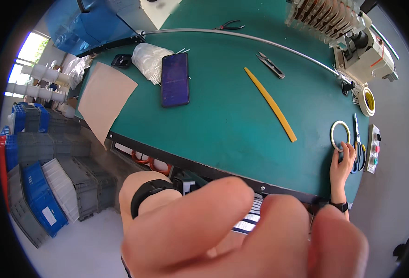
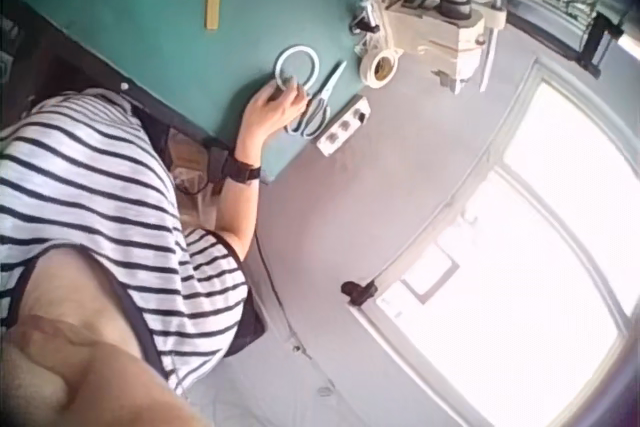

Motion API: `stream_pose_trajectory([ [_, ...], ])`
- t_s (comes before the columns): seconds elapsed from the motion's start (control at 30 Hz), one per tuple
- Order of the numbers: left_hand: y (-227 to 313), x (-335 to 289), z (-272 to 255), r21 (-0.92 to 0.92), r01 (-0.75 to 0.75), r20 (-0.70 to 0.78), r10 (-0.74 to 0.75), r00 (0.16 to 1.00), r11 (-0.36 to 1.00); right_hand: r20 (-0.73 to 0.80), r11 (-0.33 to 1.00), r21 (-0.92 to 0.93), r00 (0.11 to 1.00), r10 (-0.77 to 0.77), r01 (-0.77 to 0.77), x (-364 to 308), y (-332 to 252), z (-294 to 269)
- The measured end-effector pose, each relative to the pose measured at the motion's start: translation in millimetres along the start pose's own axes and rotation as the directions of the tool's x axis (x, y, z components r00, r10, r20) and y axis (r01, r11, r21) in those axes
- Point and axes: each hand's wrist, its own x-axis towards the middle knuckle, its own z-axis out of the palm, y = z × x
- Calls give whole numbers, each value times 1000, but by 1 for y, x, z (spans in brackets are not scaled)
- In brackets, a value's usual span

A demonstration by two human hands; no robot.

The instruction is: Threading copper wire through machine guides and organizing wound coils at a workstation.

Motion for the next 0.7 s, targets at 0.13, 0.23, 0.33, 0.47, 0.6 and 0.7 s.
stream_pose_trajectory([
  [0.13, 8, -14, -29, 46, 25, 76, -29, 997, 999, 13, 999, -48, 1000, -8, 8, -4, 14, 4],
  [0.23, -15, -9, -50, 110, 22, 110, -35, 993, 994, -7, 998, -62, 1000, -16, 15, -5, 12, 7],
  [0.33, -13, 0, -46, 170, 20, 149, -46, 988, 985, -9, 997, -66, 1000, -28, 27, -7, 17, 12],
  [0.47, -1, -21, -83, 219, -1, 213, -46, 976, 976, -7, 996, -84, 1000, -23, 22, -8, 17, 8],
  [0.6, -24, -40, -116, 334, -261, 230, 191, 954, 905, -2, 998, -64, 1000, -2, 2, -8, 10, 4],
  [0.7, -24, -29, -112, 334, -323, 229, 256, 939, 886, -17, 998, -53, 1000, -16, 15, -6, 8, 3],
])
